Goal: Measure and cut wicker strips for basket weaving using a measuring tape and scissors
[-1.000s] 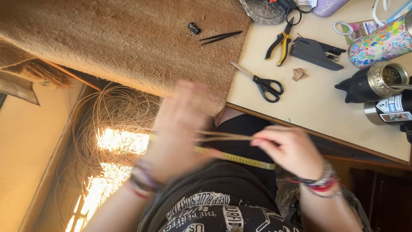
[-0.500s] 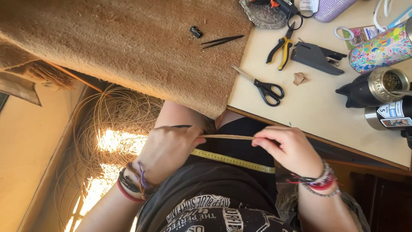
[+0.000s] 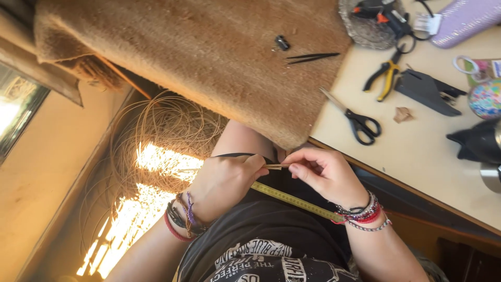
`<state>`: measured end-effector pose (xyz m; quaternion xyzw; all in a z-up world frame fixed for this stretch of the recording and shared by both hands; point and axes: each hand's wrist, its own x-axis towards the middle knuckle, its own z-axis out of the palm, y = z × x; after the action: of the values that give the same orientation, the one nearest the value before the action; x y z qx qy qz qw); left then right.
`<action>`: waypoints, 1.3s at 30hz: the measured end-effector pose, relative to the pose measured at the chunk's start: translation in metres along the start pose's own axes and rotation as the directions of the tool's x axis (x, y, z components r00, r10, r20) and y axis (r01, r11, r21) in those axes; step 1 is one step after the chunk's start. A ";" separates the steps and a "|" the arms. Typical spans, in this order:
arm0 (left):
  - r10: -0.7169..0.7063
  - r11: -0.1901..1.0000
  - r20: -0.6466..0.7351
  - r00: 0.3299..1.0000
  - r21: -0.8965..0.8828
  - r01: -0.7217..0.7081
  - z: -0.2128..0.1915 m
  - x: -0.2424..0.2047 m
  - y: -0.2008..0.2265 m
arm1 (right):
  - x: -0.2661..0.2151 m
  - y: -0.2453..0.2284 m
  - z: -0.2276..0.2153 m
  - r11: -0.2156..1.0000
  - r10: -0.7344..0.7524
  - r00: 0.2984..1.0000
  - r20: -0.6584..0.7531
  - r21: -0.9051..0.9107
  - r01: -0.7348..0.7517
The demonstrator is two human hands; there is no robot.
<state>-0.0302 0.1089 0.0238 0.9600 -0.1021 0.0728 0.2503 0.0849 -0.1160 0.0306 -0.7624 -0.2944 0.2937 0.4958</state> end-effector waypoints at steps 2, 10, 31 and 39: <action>-0.009 1.000 -0.012 1.000 -0.008 0.009 -0.006 -0.004 -0.003 | 0.008 0.000 0.010 1.000 0.006 1.000 0.010 -0.009 -0.006; 0.005 0.999 -0.070 0.998 0.034 -0.003 -0.005 -0.021 -0.037 | 0.039 -0.001 0.042 0.996 0.088 0.994 0.067 -0.003 -0.088; -0.141 0.974 -0.024 0.990 0.174 0.143 0.125 -0.070 -0.084 | 0.043 0.066 0.063 0.961 0.104 0.982 -0.159 -0.238 -0.141; -0.029 0.840 0.022 0.999 -0.542 0.037 0.058 0.000 0.001 | -0.036 0.071 0.022 0.955 0.074 0.948 -0.310 -0.251 -0.156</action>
<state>-0.0255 0.0796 -0.0265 0.8521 -0.1037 0.0303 0.5121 0.0565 -0.1533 -0.0368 -0.8747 -0.2088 0.1610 0.4066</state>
